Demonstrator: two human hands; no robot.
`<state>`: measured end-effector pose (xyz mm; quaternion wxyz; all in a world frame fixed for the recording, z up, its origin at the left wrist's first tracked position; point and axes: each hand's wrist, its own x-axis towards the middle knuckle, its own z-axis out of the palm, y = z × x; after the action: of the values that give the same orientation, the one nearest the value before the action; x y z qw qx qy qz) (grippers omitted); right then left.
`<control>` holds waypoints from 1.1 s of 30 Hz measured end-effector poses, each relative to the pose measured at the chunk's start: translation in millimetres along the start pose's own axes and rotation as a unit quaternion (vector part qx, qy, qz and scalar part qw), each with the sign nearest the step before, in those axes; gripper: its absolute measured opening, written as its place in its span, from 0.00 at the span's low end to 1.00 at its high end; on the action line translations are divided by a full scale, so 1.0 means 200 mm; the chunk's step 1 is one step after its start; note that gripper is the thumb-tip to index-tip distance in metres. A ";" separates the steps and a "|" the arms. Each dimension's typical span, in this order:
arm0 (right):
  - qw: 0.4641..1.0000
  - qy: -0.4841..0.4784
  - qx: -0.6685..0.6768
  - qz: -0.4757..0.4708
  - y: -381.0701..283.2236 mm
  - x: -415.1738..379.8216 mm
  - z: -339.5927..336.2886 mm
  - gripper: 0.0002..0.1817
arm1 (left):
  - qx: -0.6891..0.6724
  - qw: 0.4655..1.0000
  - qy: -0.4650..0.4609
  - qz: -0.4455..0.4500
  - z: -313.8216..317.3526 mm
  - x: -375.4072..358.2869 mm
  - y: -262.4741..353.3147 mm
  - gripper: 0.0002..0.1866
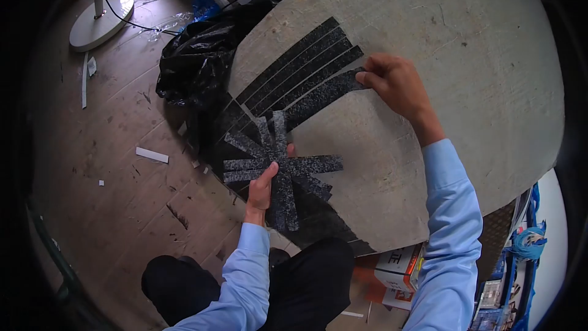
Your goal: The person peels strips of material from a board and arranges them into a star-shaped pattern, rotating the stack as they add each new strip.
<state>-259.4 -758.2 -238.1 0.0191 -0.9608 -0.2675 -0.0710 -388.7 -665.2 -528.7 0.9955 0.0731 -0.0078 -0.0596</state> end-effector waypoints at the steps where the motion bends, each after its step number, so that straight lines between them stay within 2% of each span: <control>1: 1.000 -0.004 -0.003 -0.001 -0.03 -0.02 -0.01 0.09 | 0.003 1.000 -0.009 -0.015 -0.01 0.01 -0.01 0.21; 2: 1.000 -0.004 -0.004 -0.007 -0.07 -0.03 -0.01 0.08 | 0.003 1.000 -0.007 -0.006 -0.04 0.03 -0.03 0.21; 4: 0.998 -0.014 0.052 -0.038 -0.25 -0.11 -0.05 0.06 | 0.179 0.972 0.084 -0.126 -0.13 0.02 -0.10 0.23; 6: 0.986 -0.071 -0.086 -0.120 -0.46 -0.19 -0.07 0.04 | 0.151 0.978 0.076 -0.125 -0.19 0.03 -0.15 0.25; 8: 0.993 0.051 0.049 -0.097 -0.41 -0.25 -0.13 0.05 | 0.190 0.971 0.055 -0.133 -0.21 0.04 -0.13 0.26; 9: 0.983 0.175 0.037 -0.043 -0.35 -0.29 -0.29 0.05 | 0.185 0.973 0.063 -0.121 -0.17 0.07 -0.08 0.26; 10: 0.956 0.291 0.027 0.022 -0.28 -0.33 -0.48 0.06 | 0.195 0.968 0.063 -0.147 -0.10 0.05 -0.01 0.25; 11: 0.941 0.309 -0.140 -0.006 -0.24 -0.34 -0.64 0.07 | 0.208 0.960 0.059 -0.180 -0.06 0.02 0.01 0.24; 12: 0.895 0.325 -0.303 -0.039 -0.19 -0.34 -0.75 0.07 | 0.209 0.960 0.061 -0.178 -0.08 0.03 0.00 0.24; 13: 0.896 0.327 -0.299 -0.039 -0.09 -0.36 -0.76 0.07 | 0.159 0.975 0.074 -0.138 -0.12 0.05 -0.03 0.21; 14: 0.950 0.279 -0.137 -0.028 -0.01 -0.39 -0.72 0.07 | 0.103 0.986 0.084 -0.101 -0.15 0.04 -0.04 0.18; 15: 0.974 0.224 0.028 -0.017 0.05 -0.43 -0.67 0.06 | 0.113 0.985 0.106 -0.082 -0.12 0.02 0.03 0.17; 16: 0.943 0.181 0.275 0.054 0.08 -0.50 -0.54 0.06 | 0.115 0.985 0.104 -0.079 -0.08 0.00 0.13 0.17; 17: 0.845 0.122 0.506 0.120 0.07 -0.54 -0.35 0.05 | 0.069 0.991 0.037 -0.112 -0.05 -0.03 0.24 0.20; 18: 0.810 0.126 0.549 0.164 -0.07 -0.52 -0.11 0.04 | 0.022 0.989 -0.029 -0.142 -0.02 -0.06 0.33 0.23; 19: 0.786 0.074 0.588 0.176 -0.05 -0.55 0.06 0.04 | 0.057 0.996 -0.074 0.002 0.03 -0.10 0.34 0.21; 20: 0.773 -0.011 0.607 0.185 -0.06 -0.55 0.19 0.04 | 0.245 0.968 0.036 -0.029 0.11 -0.17 0.39 0.22; 21: 0.754 -0.093 0.621 0.192 -0.09 -0.53 0.28 0.04 | 0.420 0.894 0.143 -0.061 0.17 -0.22 0.43 0.24; 22: 0.749 -0.088 0.628 0.191 -0.10 -0.49 0.35 0.04 | 0.267 0.947 -0.028 -0.176 -0.07 -0.15 0.33 0.29; 23: 0.795 -0.132 0.556 0.202 -0.12 -0.46 0.39 0.05 | 0.275 0.944 -0.029 -0.180 0.02 -0.18 0.37 0.29; 24: 0.834 -0.176 0.478 0.214 -0.13 -0.46 0.42 0.06 | 0.218 0.957 0.022 -0.189 0.17 -0.25 0.42 0.30; 25: 0.833 -0.173 0.479 0.216 -0.15 -0.46 0.41 0.06 | 0.157 0.966 0.071 -0.194 0.26 -0.29 0.44 0.31; 26: 0.825 -0.166 0.495 0.215 -0.15 -0.47 0.40 0.06 | 0.092 0.956 0.071 -0.269 0.19 -0.27 0.45 0.37; 27: 0.817 -0.159 0.511 0.214 -0.15 -0.46 0.39 0.07 | 0.091 0.956 0.069 -0.269 0.16 -0.26 0.41 0.37; 28: 0.819 -0.157 0.510 0.214 -0.15 -0.47 0.39 0.07 | -0.005 0.976 -0.066 -0.207 0.15 -0.26 0.36 0.40; 29: 0.832 -0.142 0.490 0.216 -0.14 -0.47 0.38 0.06 | -0.103 0.964 -0.200 -0.138 0.10 -0.26 0.30 0.44; 30: 0.846 -0.127 0.471 0.217 -0.14 -0.47 0.37 0.05 | -0.111 0.981 -0.077 -0.138 -0.15 -0.27 0.06 0.44; 32: 0.858 -0.146 0.438 0.225 -0.15 -0.44 0.34 0.06 | -0.231 0.968 -0.071 0.070 0.18 -0.31 0.16 0.40; 33: 0.867 -0.169 0.407 0.233 -0.15 -0.43 0.32 0.06 | 0.136 0.978 -0.146 -0.067 0.16 -0.29 0.32 0.35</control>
<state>-340.4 -771.1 -314.9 0.3792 -0.8992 -0.0403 0.2143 -440.3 -600.5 -487.7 0.9581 0.1983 -0.1565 -0.1350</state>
